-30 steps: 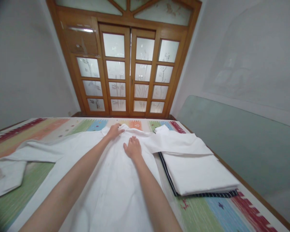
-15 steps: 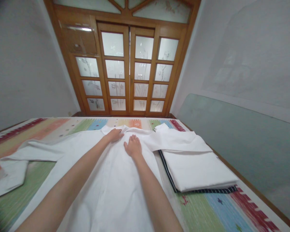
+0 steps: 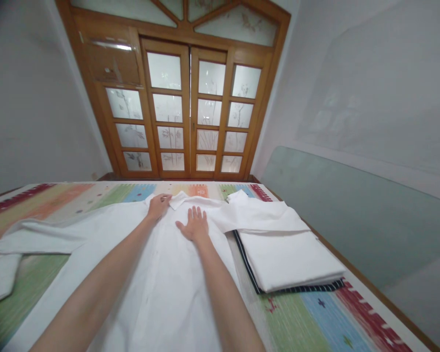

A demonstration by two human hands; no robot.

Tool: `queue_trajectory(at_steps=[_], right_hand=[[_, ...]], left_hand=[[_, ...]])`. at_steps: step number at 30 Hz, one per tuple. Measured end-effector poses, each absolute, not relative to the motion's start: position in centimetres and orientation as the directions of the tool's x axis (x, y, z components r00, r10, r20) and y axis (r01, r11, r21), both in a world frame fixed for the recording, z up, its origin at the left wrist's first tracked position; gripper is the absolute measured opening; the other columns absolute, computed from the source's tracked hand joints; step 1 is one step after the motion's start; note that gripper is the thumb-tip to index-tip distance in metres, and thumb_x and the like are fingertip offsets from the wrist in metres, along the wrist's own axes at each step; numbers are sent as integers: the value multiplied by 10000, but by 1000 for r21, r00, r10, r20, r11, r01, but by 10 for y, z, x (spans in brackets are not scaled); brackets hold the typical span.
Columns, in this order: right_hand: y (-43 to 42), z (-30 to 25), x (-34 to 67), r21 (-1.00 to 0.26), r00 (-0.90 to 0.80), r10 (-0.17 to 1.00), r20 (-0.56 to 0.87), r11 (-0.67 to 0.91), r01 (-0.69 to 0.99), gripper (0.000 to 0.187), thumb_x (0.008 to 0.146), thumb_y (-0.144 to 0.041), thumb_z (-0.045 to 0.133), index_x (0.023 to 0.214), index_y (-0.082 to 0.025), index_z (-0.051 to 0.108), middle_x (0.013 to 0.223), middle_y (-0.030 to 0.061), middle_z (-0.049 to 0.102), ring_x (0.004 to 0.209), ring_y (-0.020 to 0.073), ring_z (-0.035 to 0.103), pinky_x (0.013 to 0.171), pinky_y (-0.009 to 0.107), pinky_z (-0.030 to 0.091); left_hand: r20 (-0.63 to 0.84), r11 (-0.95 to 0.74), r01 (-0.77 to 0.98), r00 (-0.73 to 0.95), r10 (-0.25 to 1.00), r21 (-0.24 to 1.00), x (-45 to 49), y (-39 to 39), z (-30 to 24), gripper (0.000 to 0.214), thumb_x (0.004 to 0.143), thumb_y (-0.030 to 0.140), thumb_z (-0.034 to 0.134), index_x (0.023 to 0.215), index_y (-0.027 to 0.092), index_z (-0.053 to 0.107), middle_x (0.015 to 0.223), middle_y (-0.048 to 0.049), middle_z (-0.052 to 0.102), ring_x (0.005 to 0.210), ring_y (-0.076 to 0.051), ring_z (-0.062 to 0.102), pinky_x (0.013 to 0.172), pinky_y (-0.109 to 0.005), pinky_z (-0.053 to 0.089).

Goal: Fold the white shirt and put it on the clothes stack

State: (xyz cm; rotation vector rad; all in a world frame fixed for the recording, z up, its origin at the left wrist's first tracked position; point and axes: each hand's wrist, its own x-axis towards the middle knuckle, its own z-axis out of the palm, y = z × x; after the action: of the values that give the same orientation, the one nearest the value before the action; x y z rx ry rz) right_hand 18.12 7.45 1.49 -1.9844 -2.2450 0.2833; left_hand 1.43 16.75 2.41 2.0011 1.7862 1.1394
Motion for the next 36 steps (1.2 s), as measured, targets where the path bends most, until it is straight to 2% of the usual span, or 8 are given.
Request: queue_trajectory(at_steps=[4, 6, 11, 16, 21, 30, 33, 36], right_hand=[[74, 17, 180, -229, -117, 993, -32, 107, 968, 786, 952, -602, 152, 1541, -81, 151, 1604, 93, 47, 1476, 243, -7, 1167, 440, -21], [73, 19, 180, -224, -111, 993, -28, 102, 969, 762, 960, -580, 152, 1541, -87, 160, 1604, 85, 54, 1476, 240, 10, 1169, 438, -11], [71, 21, 179, -203, -108, 993, -46, 97, 974, 868, 910, -689, 218, 1543, -100, 153, 1603, 90, 44, 1476, 243, 1, 1168, 436, -7], [71, 21, 179, -193, -108, 993, -47, 97, 976, 889, 901, -710, 198, 1544, -98, 145, 1605, 85, 39, 1476, 240, -18, 1168, 436, -15], [73, 18, 178, -181, -97, 994, -47, 87, 980, 891, 901, -713, 205, 1542, -97, 154, 1604, 96, 32, 1476, 244, 0, 1166, 433, -9], [74, 16, 180, -160, -100, 994, -46, 91, 983, 880, 910, -703, 189, 1542, -91, 153, 1605, 98, 44, 1475, 250, 15, 1164, 430, 10], [73, 16, 181, -164, -107, 993, -50, 98, 982, 868, 916, -693, 190, 1542, -92, 153, 1605, 96, 44, 1475, 249, 15, 1164, 421, 12], [72, 17, 181, -156, -109, 993, -42, 101, 983, 839, 930, -668, 178, 1543, -96, 150, 1606, 95, 50, 1475, 242, 17, 1163, 416, 9]], left_hand=[[433, -159, 722, -211, 877, 673, 1, 158, 31, 538, 982, 341, 170, 1051, 108, 649, 926, -106, 748, 830, -163, 685, 740, -236, 489], [446, -114, 739, -269, 854, 664, -8, 150, 34, 520, 976, 317, 166, 1055, 117, 640, 926, -109, 743, 843, -172, 676, 756, -247, 475], [441, -6, 828, -291, 849, 560, -21, 125, 38, 419, 953, 319, 268, 901, 168, 655, 869, -109, 726, 853, -210, 665, 753, -273, 442], [377, 19, 913, -187, 907, 408, -16, 99, 37, 351, 918, 317, 370, 844, 164, 677, 856, -142, 723, 841, -268, 671, 718, -317, 439], [317, -66, 955, -30, 948, 288, -12, 72, 31, 277, 904, 253, 417, 929, 163, 677, 962, -134, 723, 913, -255, 671, 756, -311, 452], [225, -174, 963, 127, 966, 205, -19, 46, 24, 305, 951, 230, 347, 1056, 188, 630, 1109, -115, 692, 1037, -231, 644, 893, -329, 459], [205, -241, 950, 200, 958, 201, -30, 39, 21, 341, 970, 264, 319, 1158, 213, 599, 1276, -84, 631, 1209, -202, 560, 1013, -314, 404], [168, -278, 940, 247, 954, 197, -47, 28, 20, 403, 970, 305, 332, 1308, 204, 527, 1448, -72, 496, 1374, -203, 399, 1119, -340, 309]])
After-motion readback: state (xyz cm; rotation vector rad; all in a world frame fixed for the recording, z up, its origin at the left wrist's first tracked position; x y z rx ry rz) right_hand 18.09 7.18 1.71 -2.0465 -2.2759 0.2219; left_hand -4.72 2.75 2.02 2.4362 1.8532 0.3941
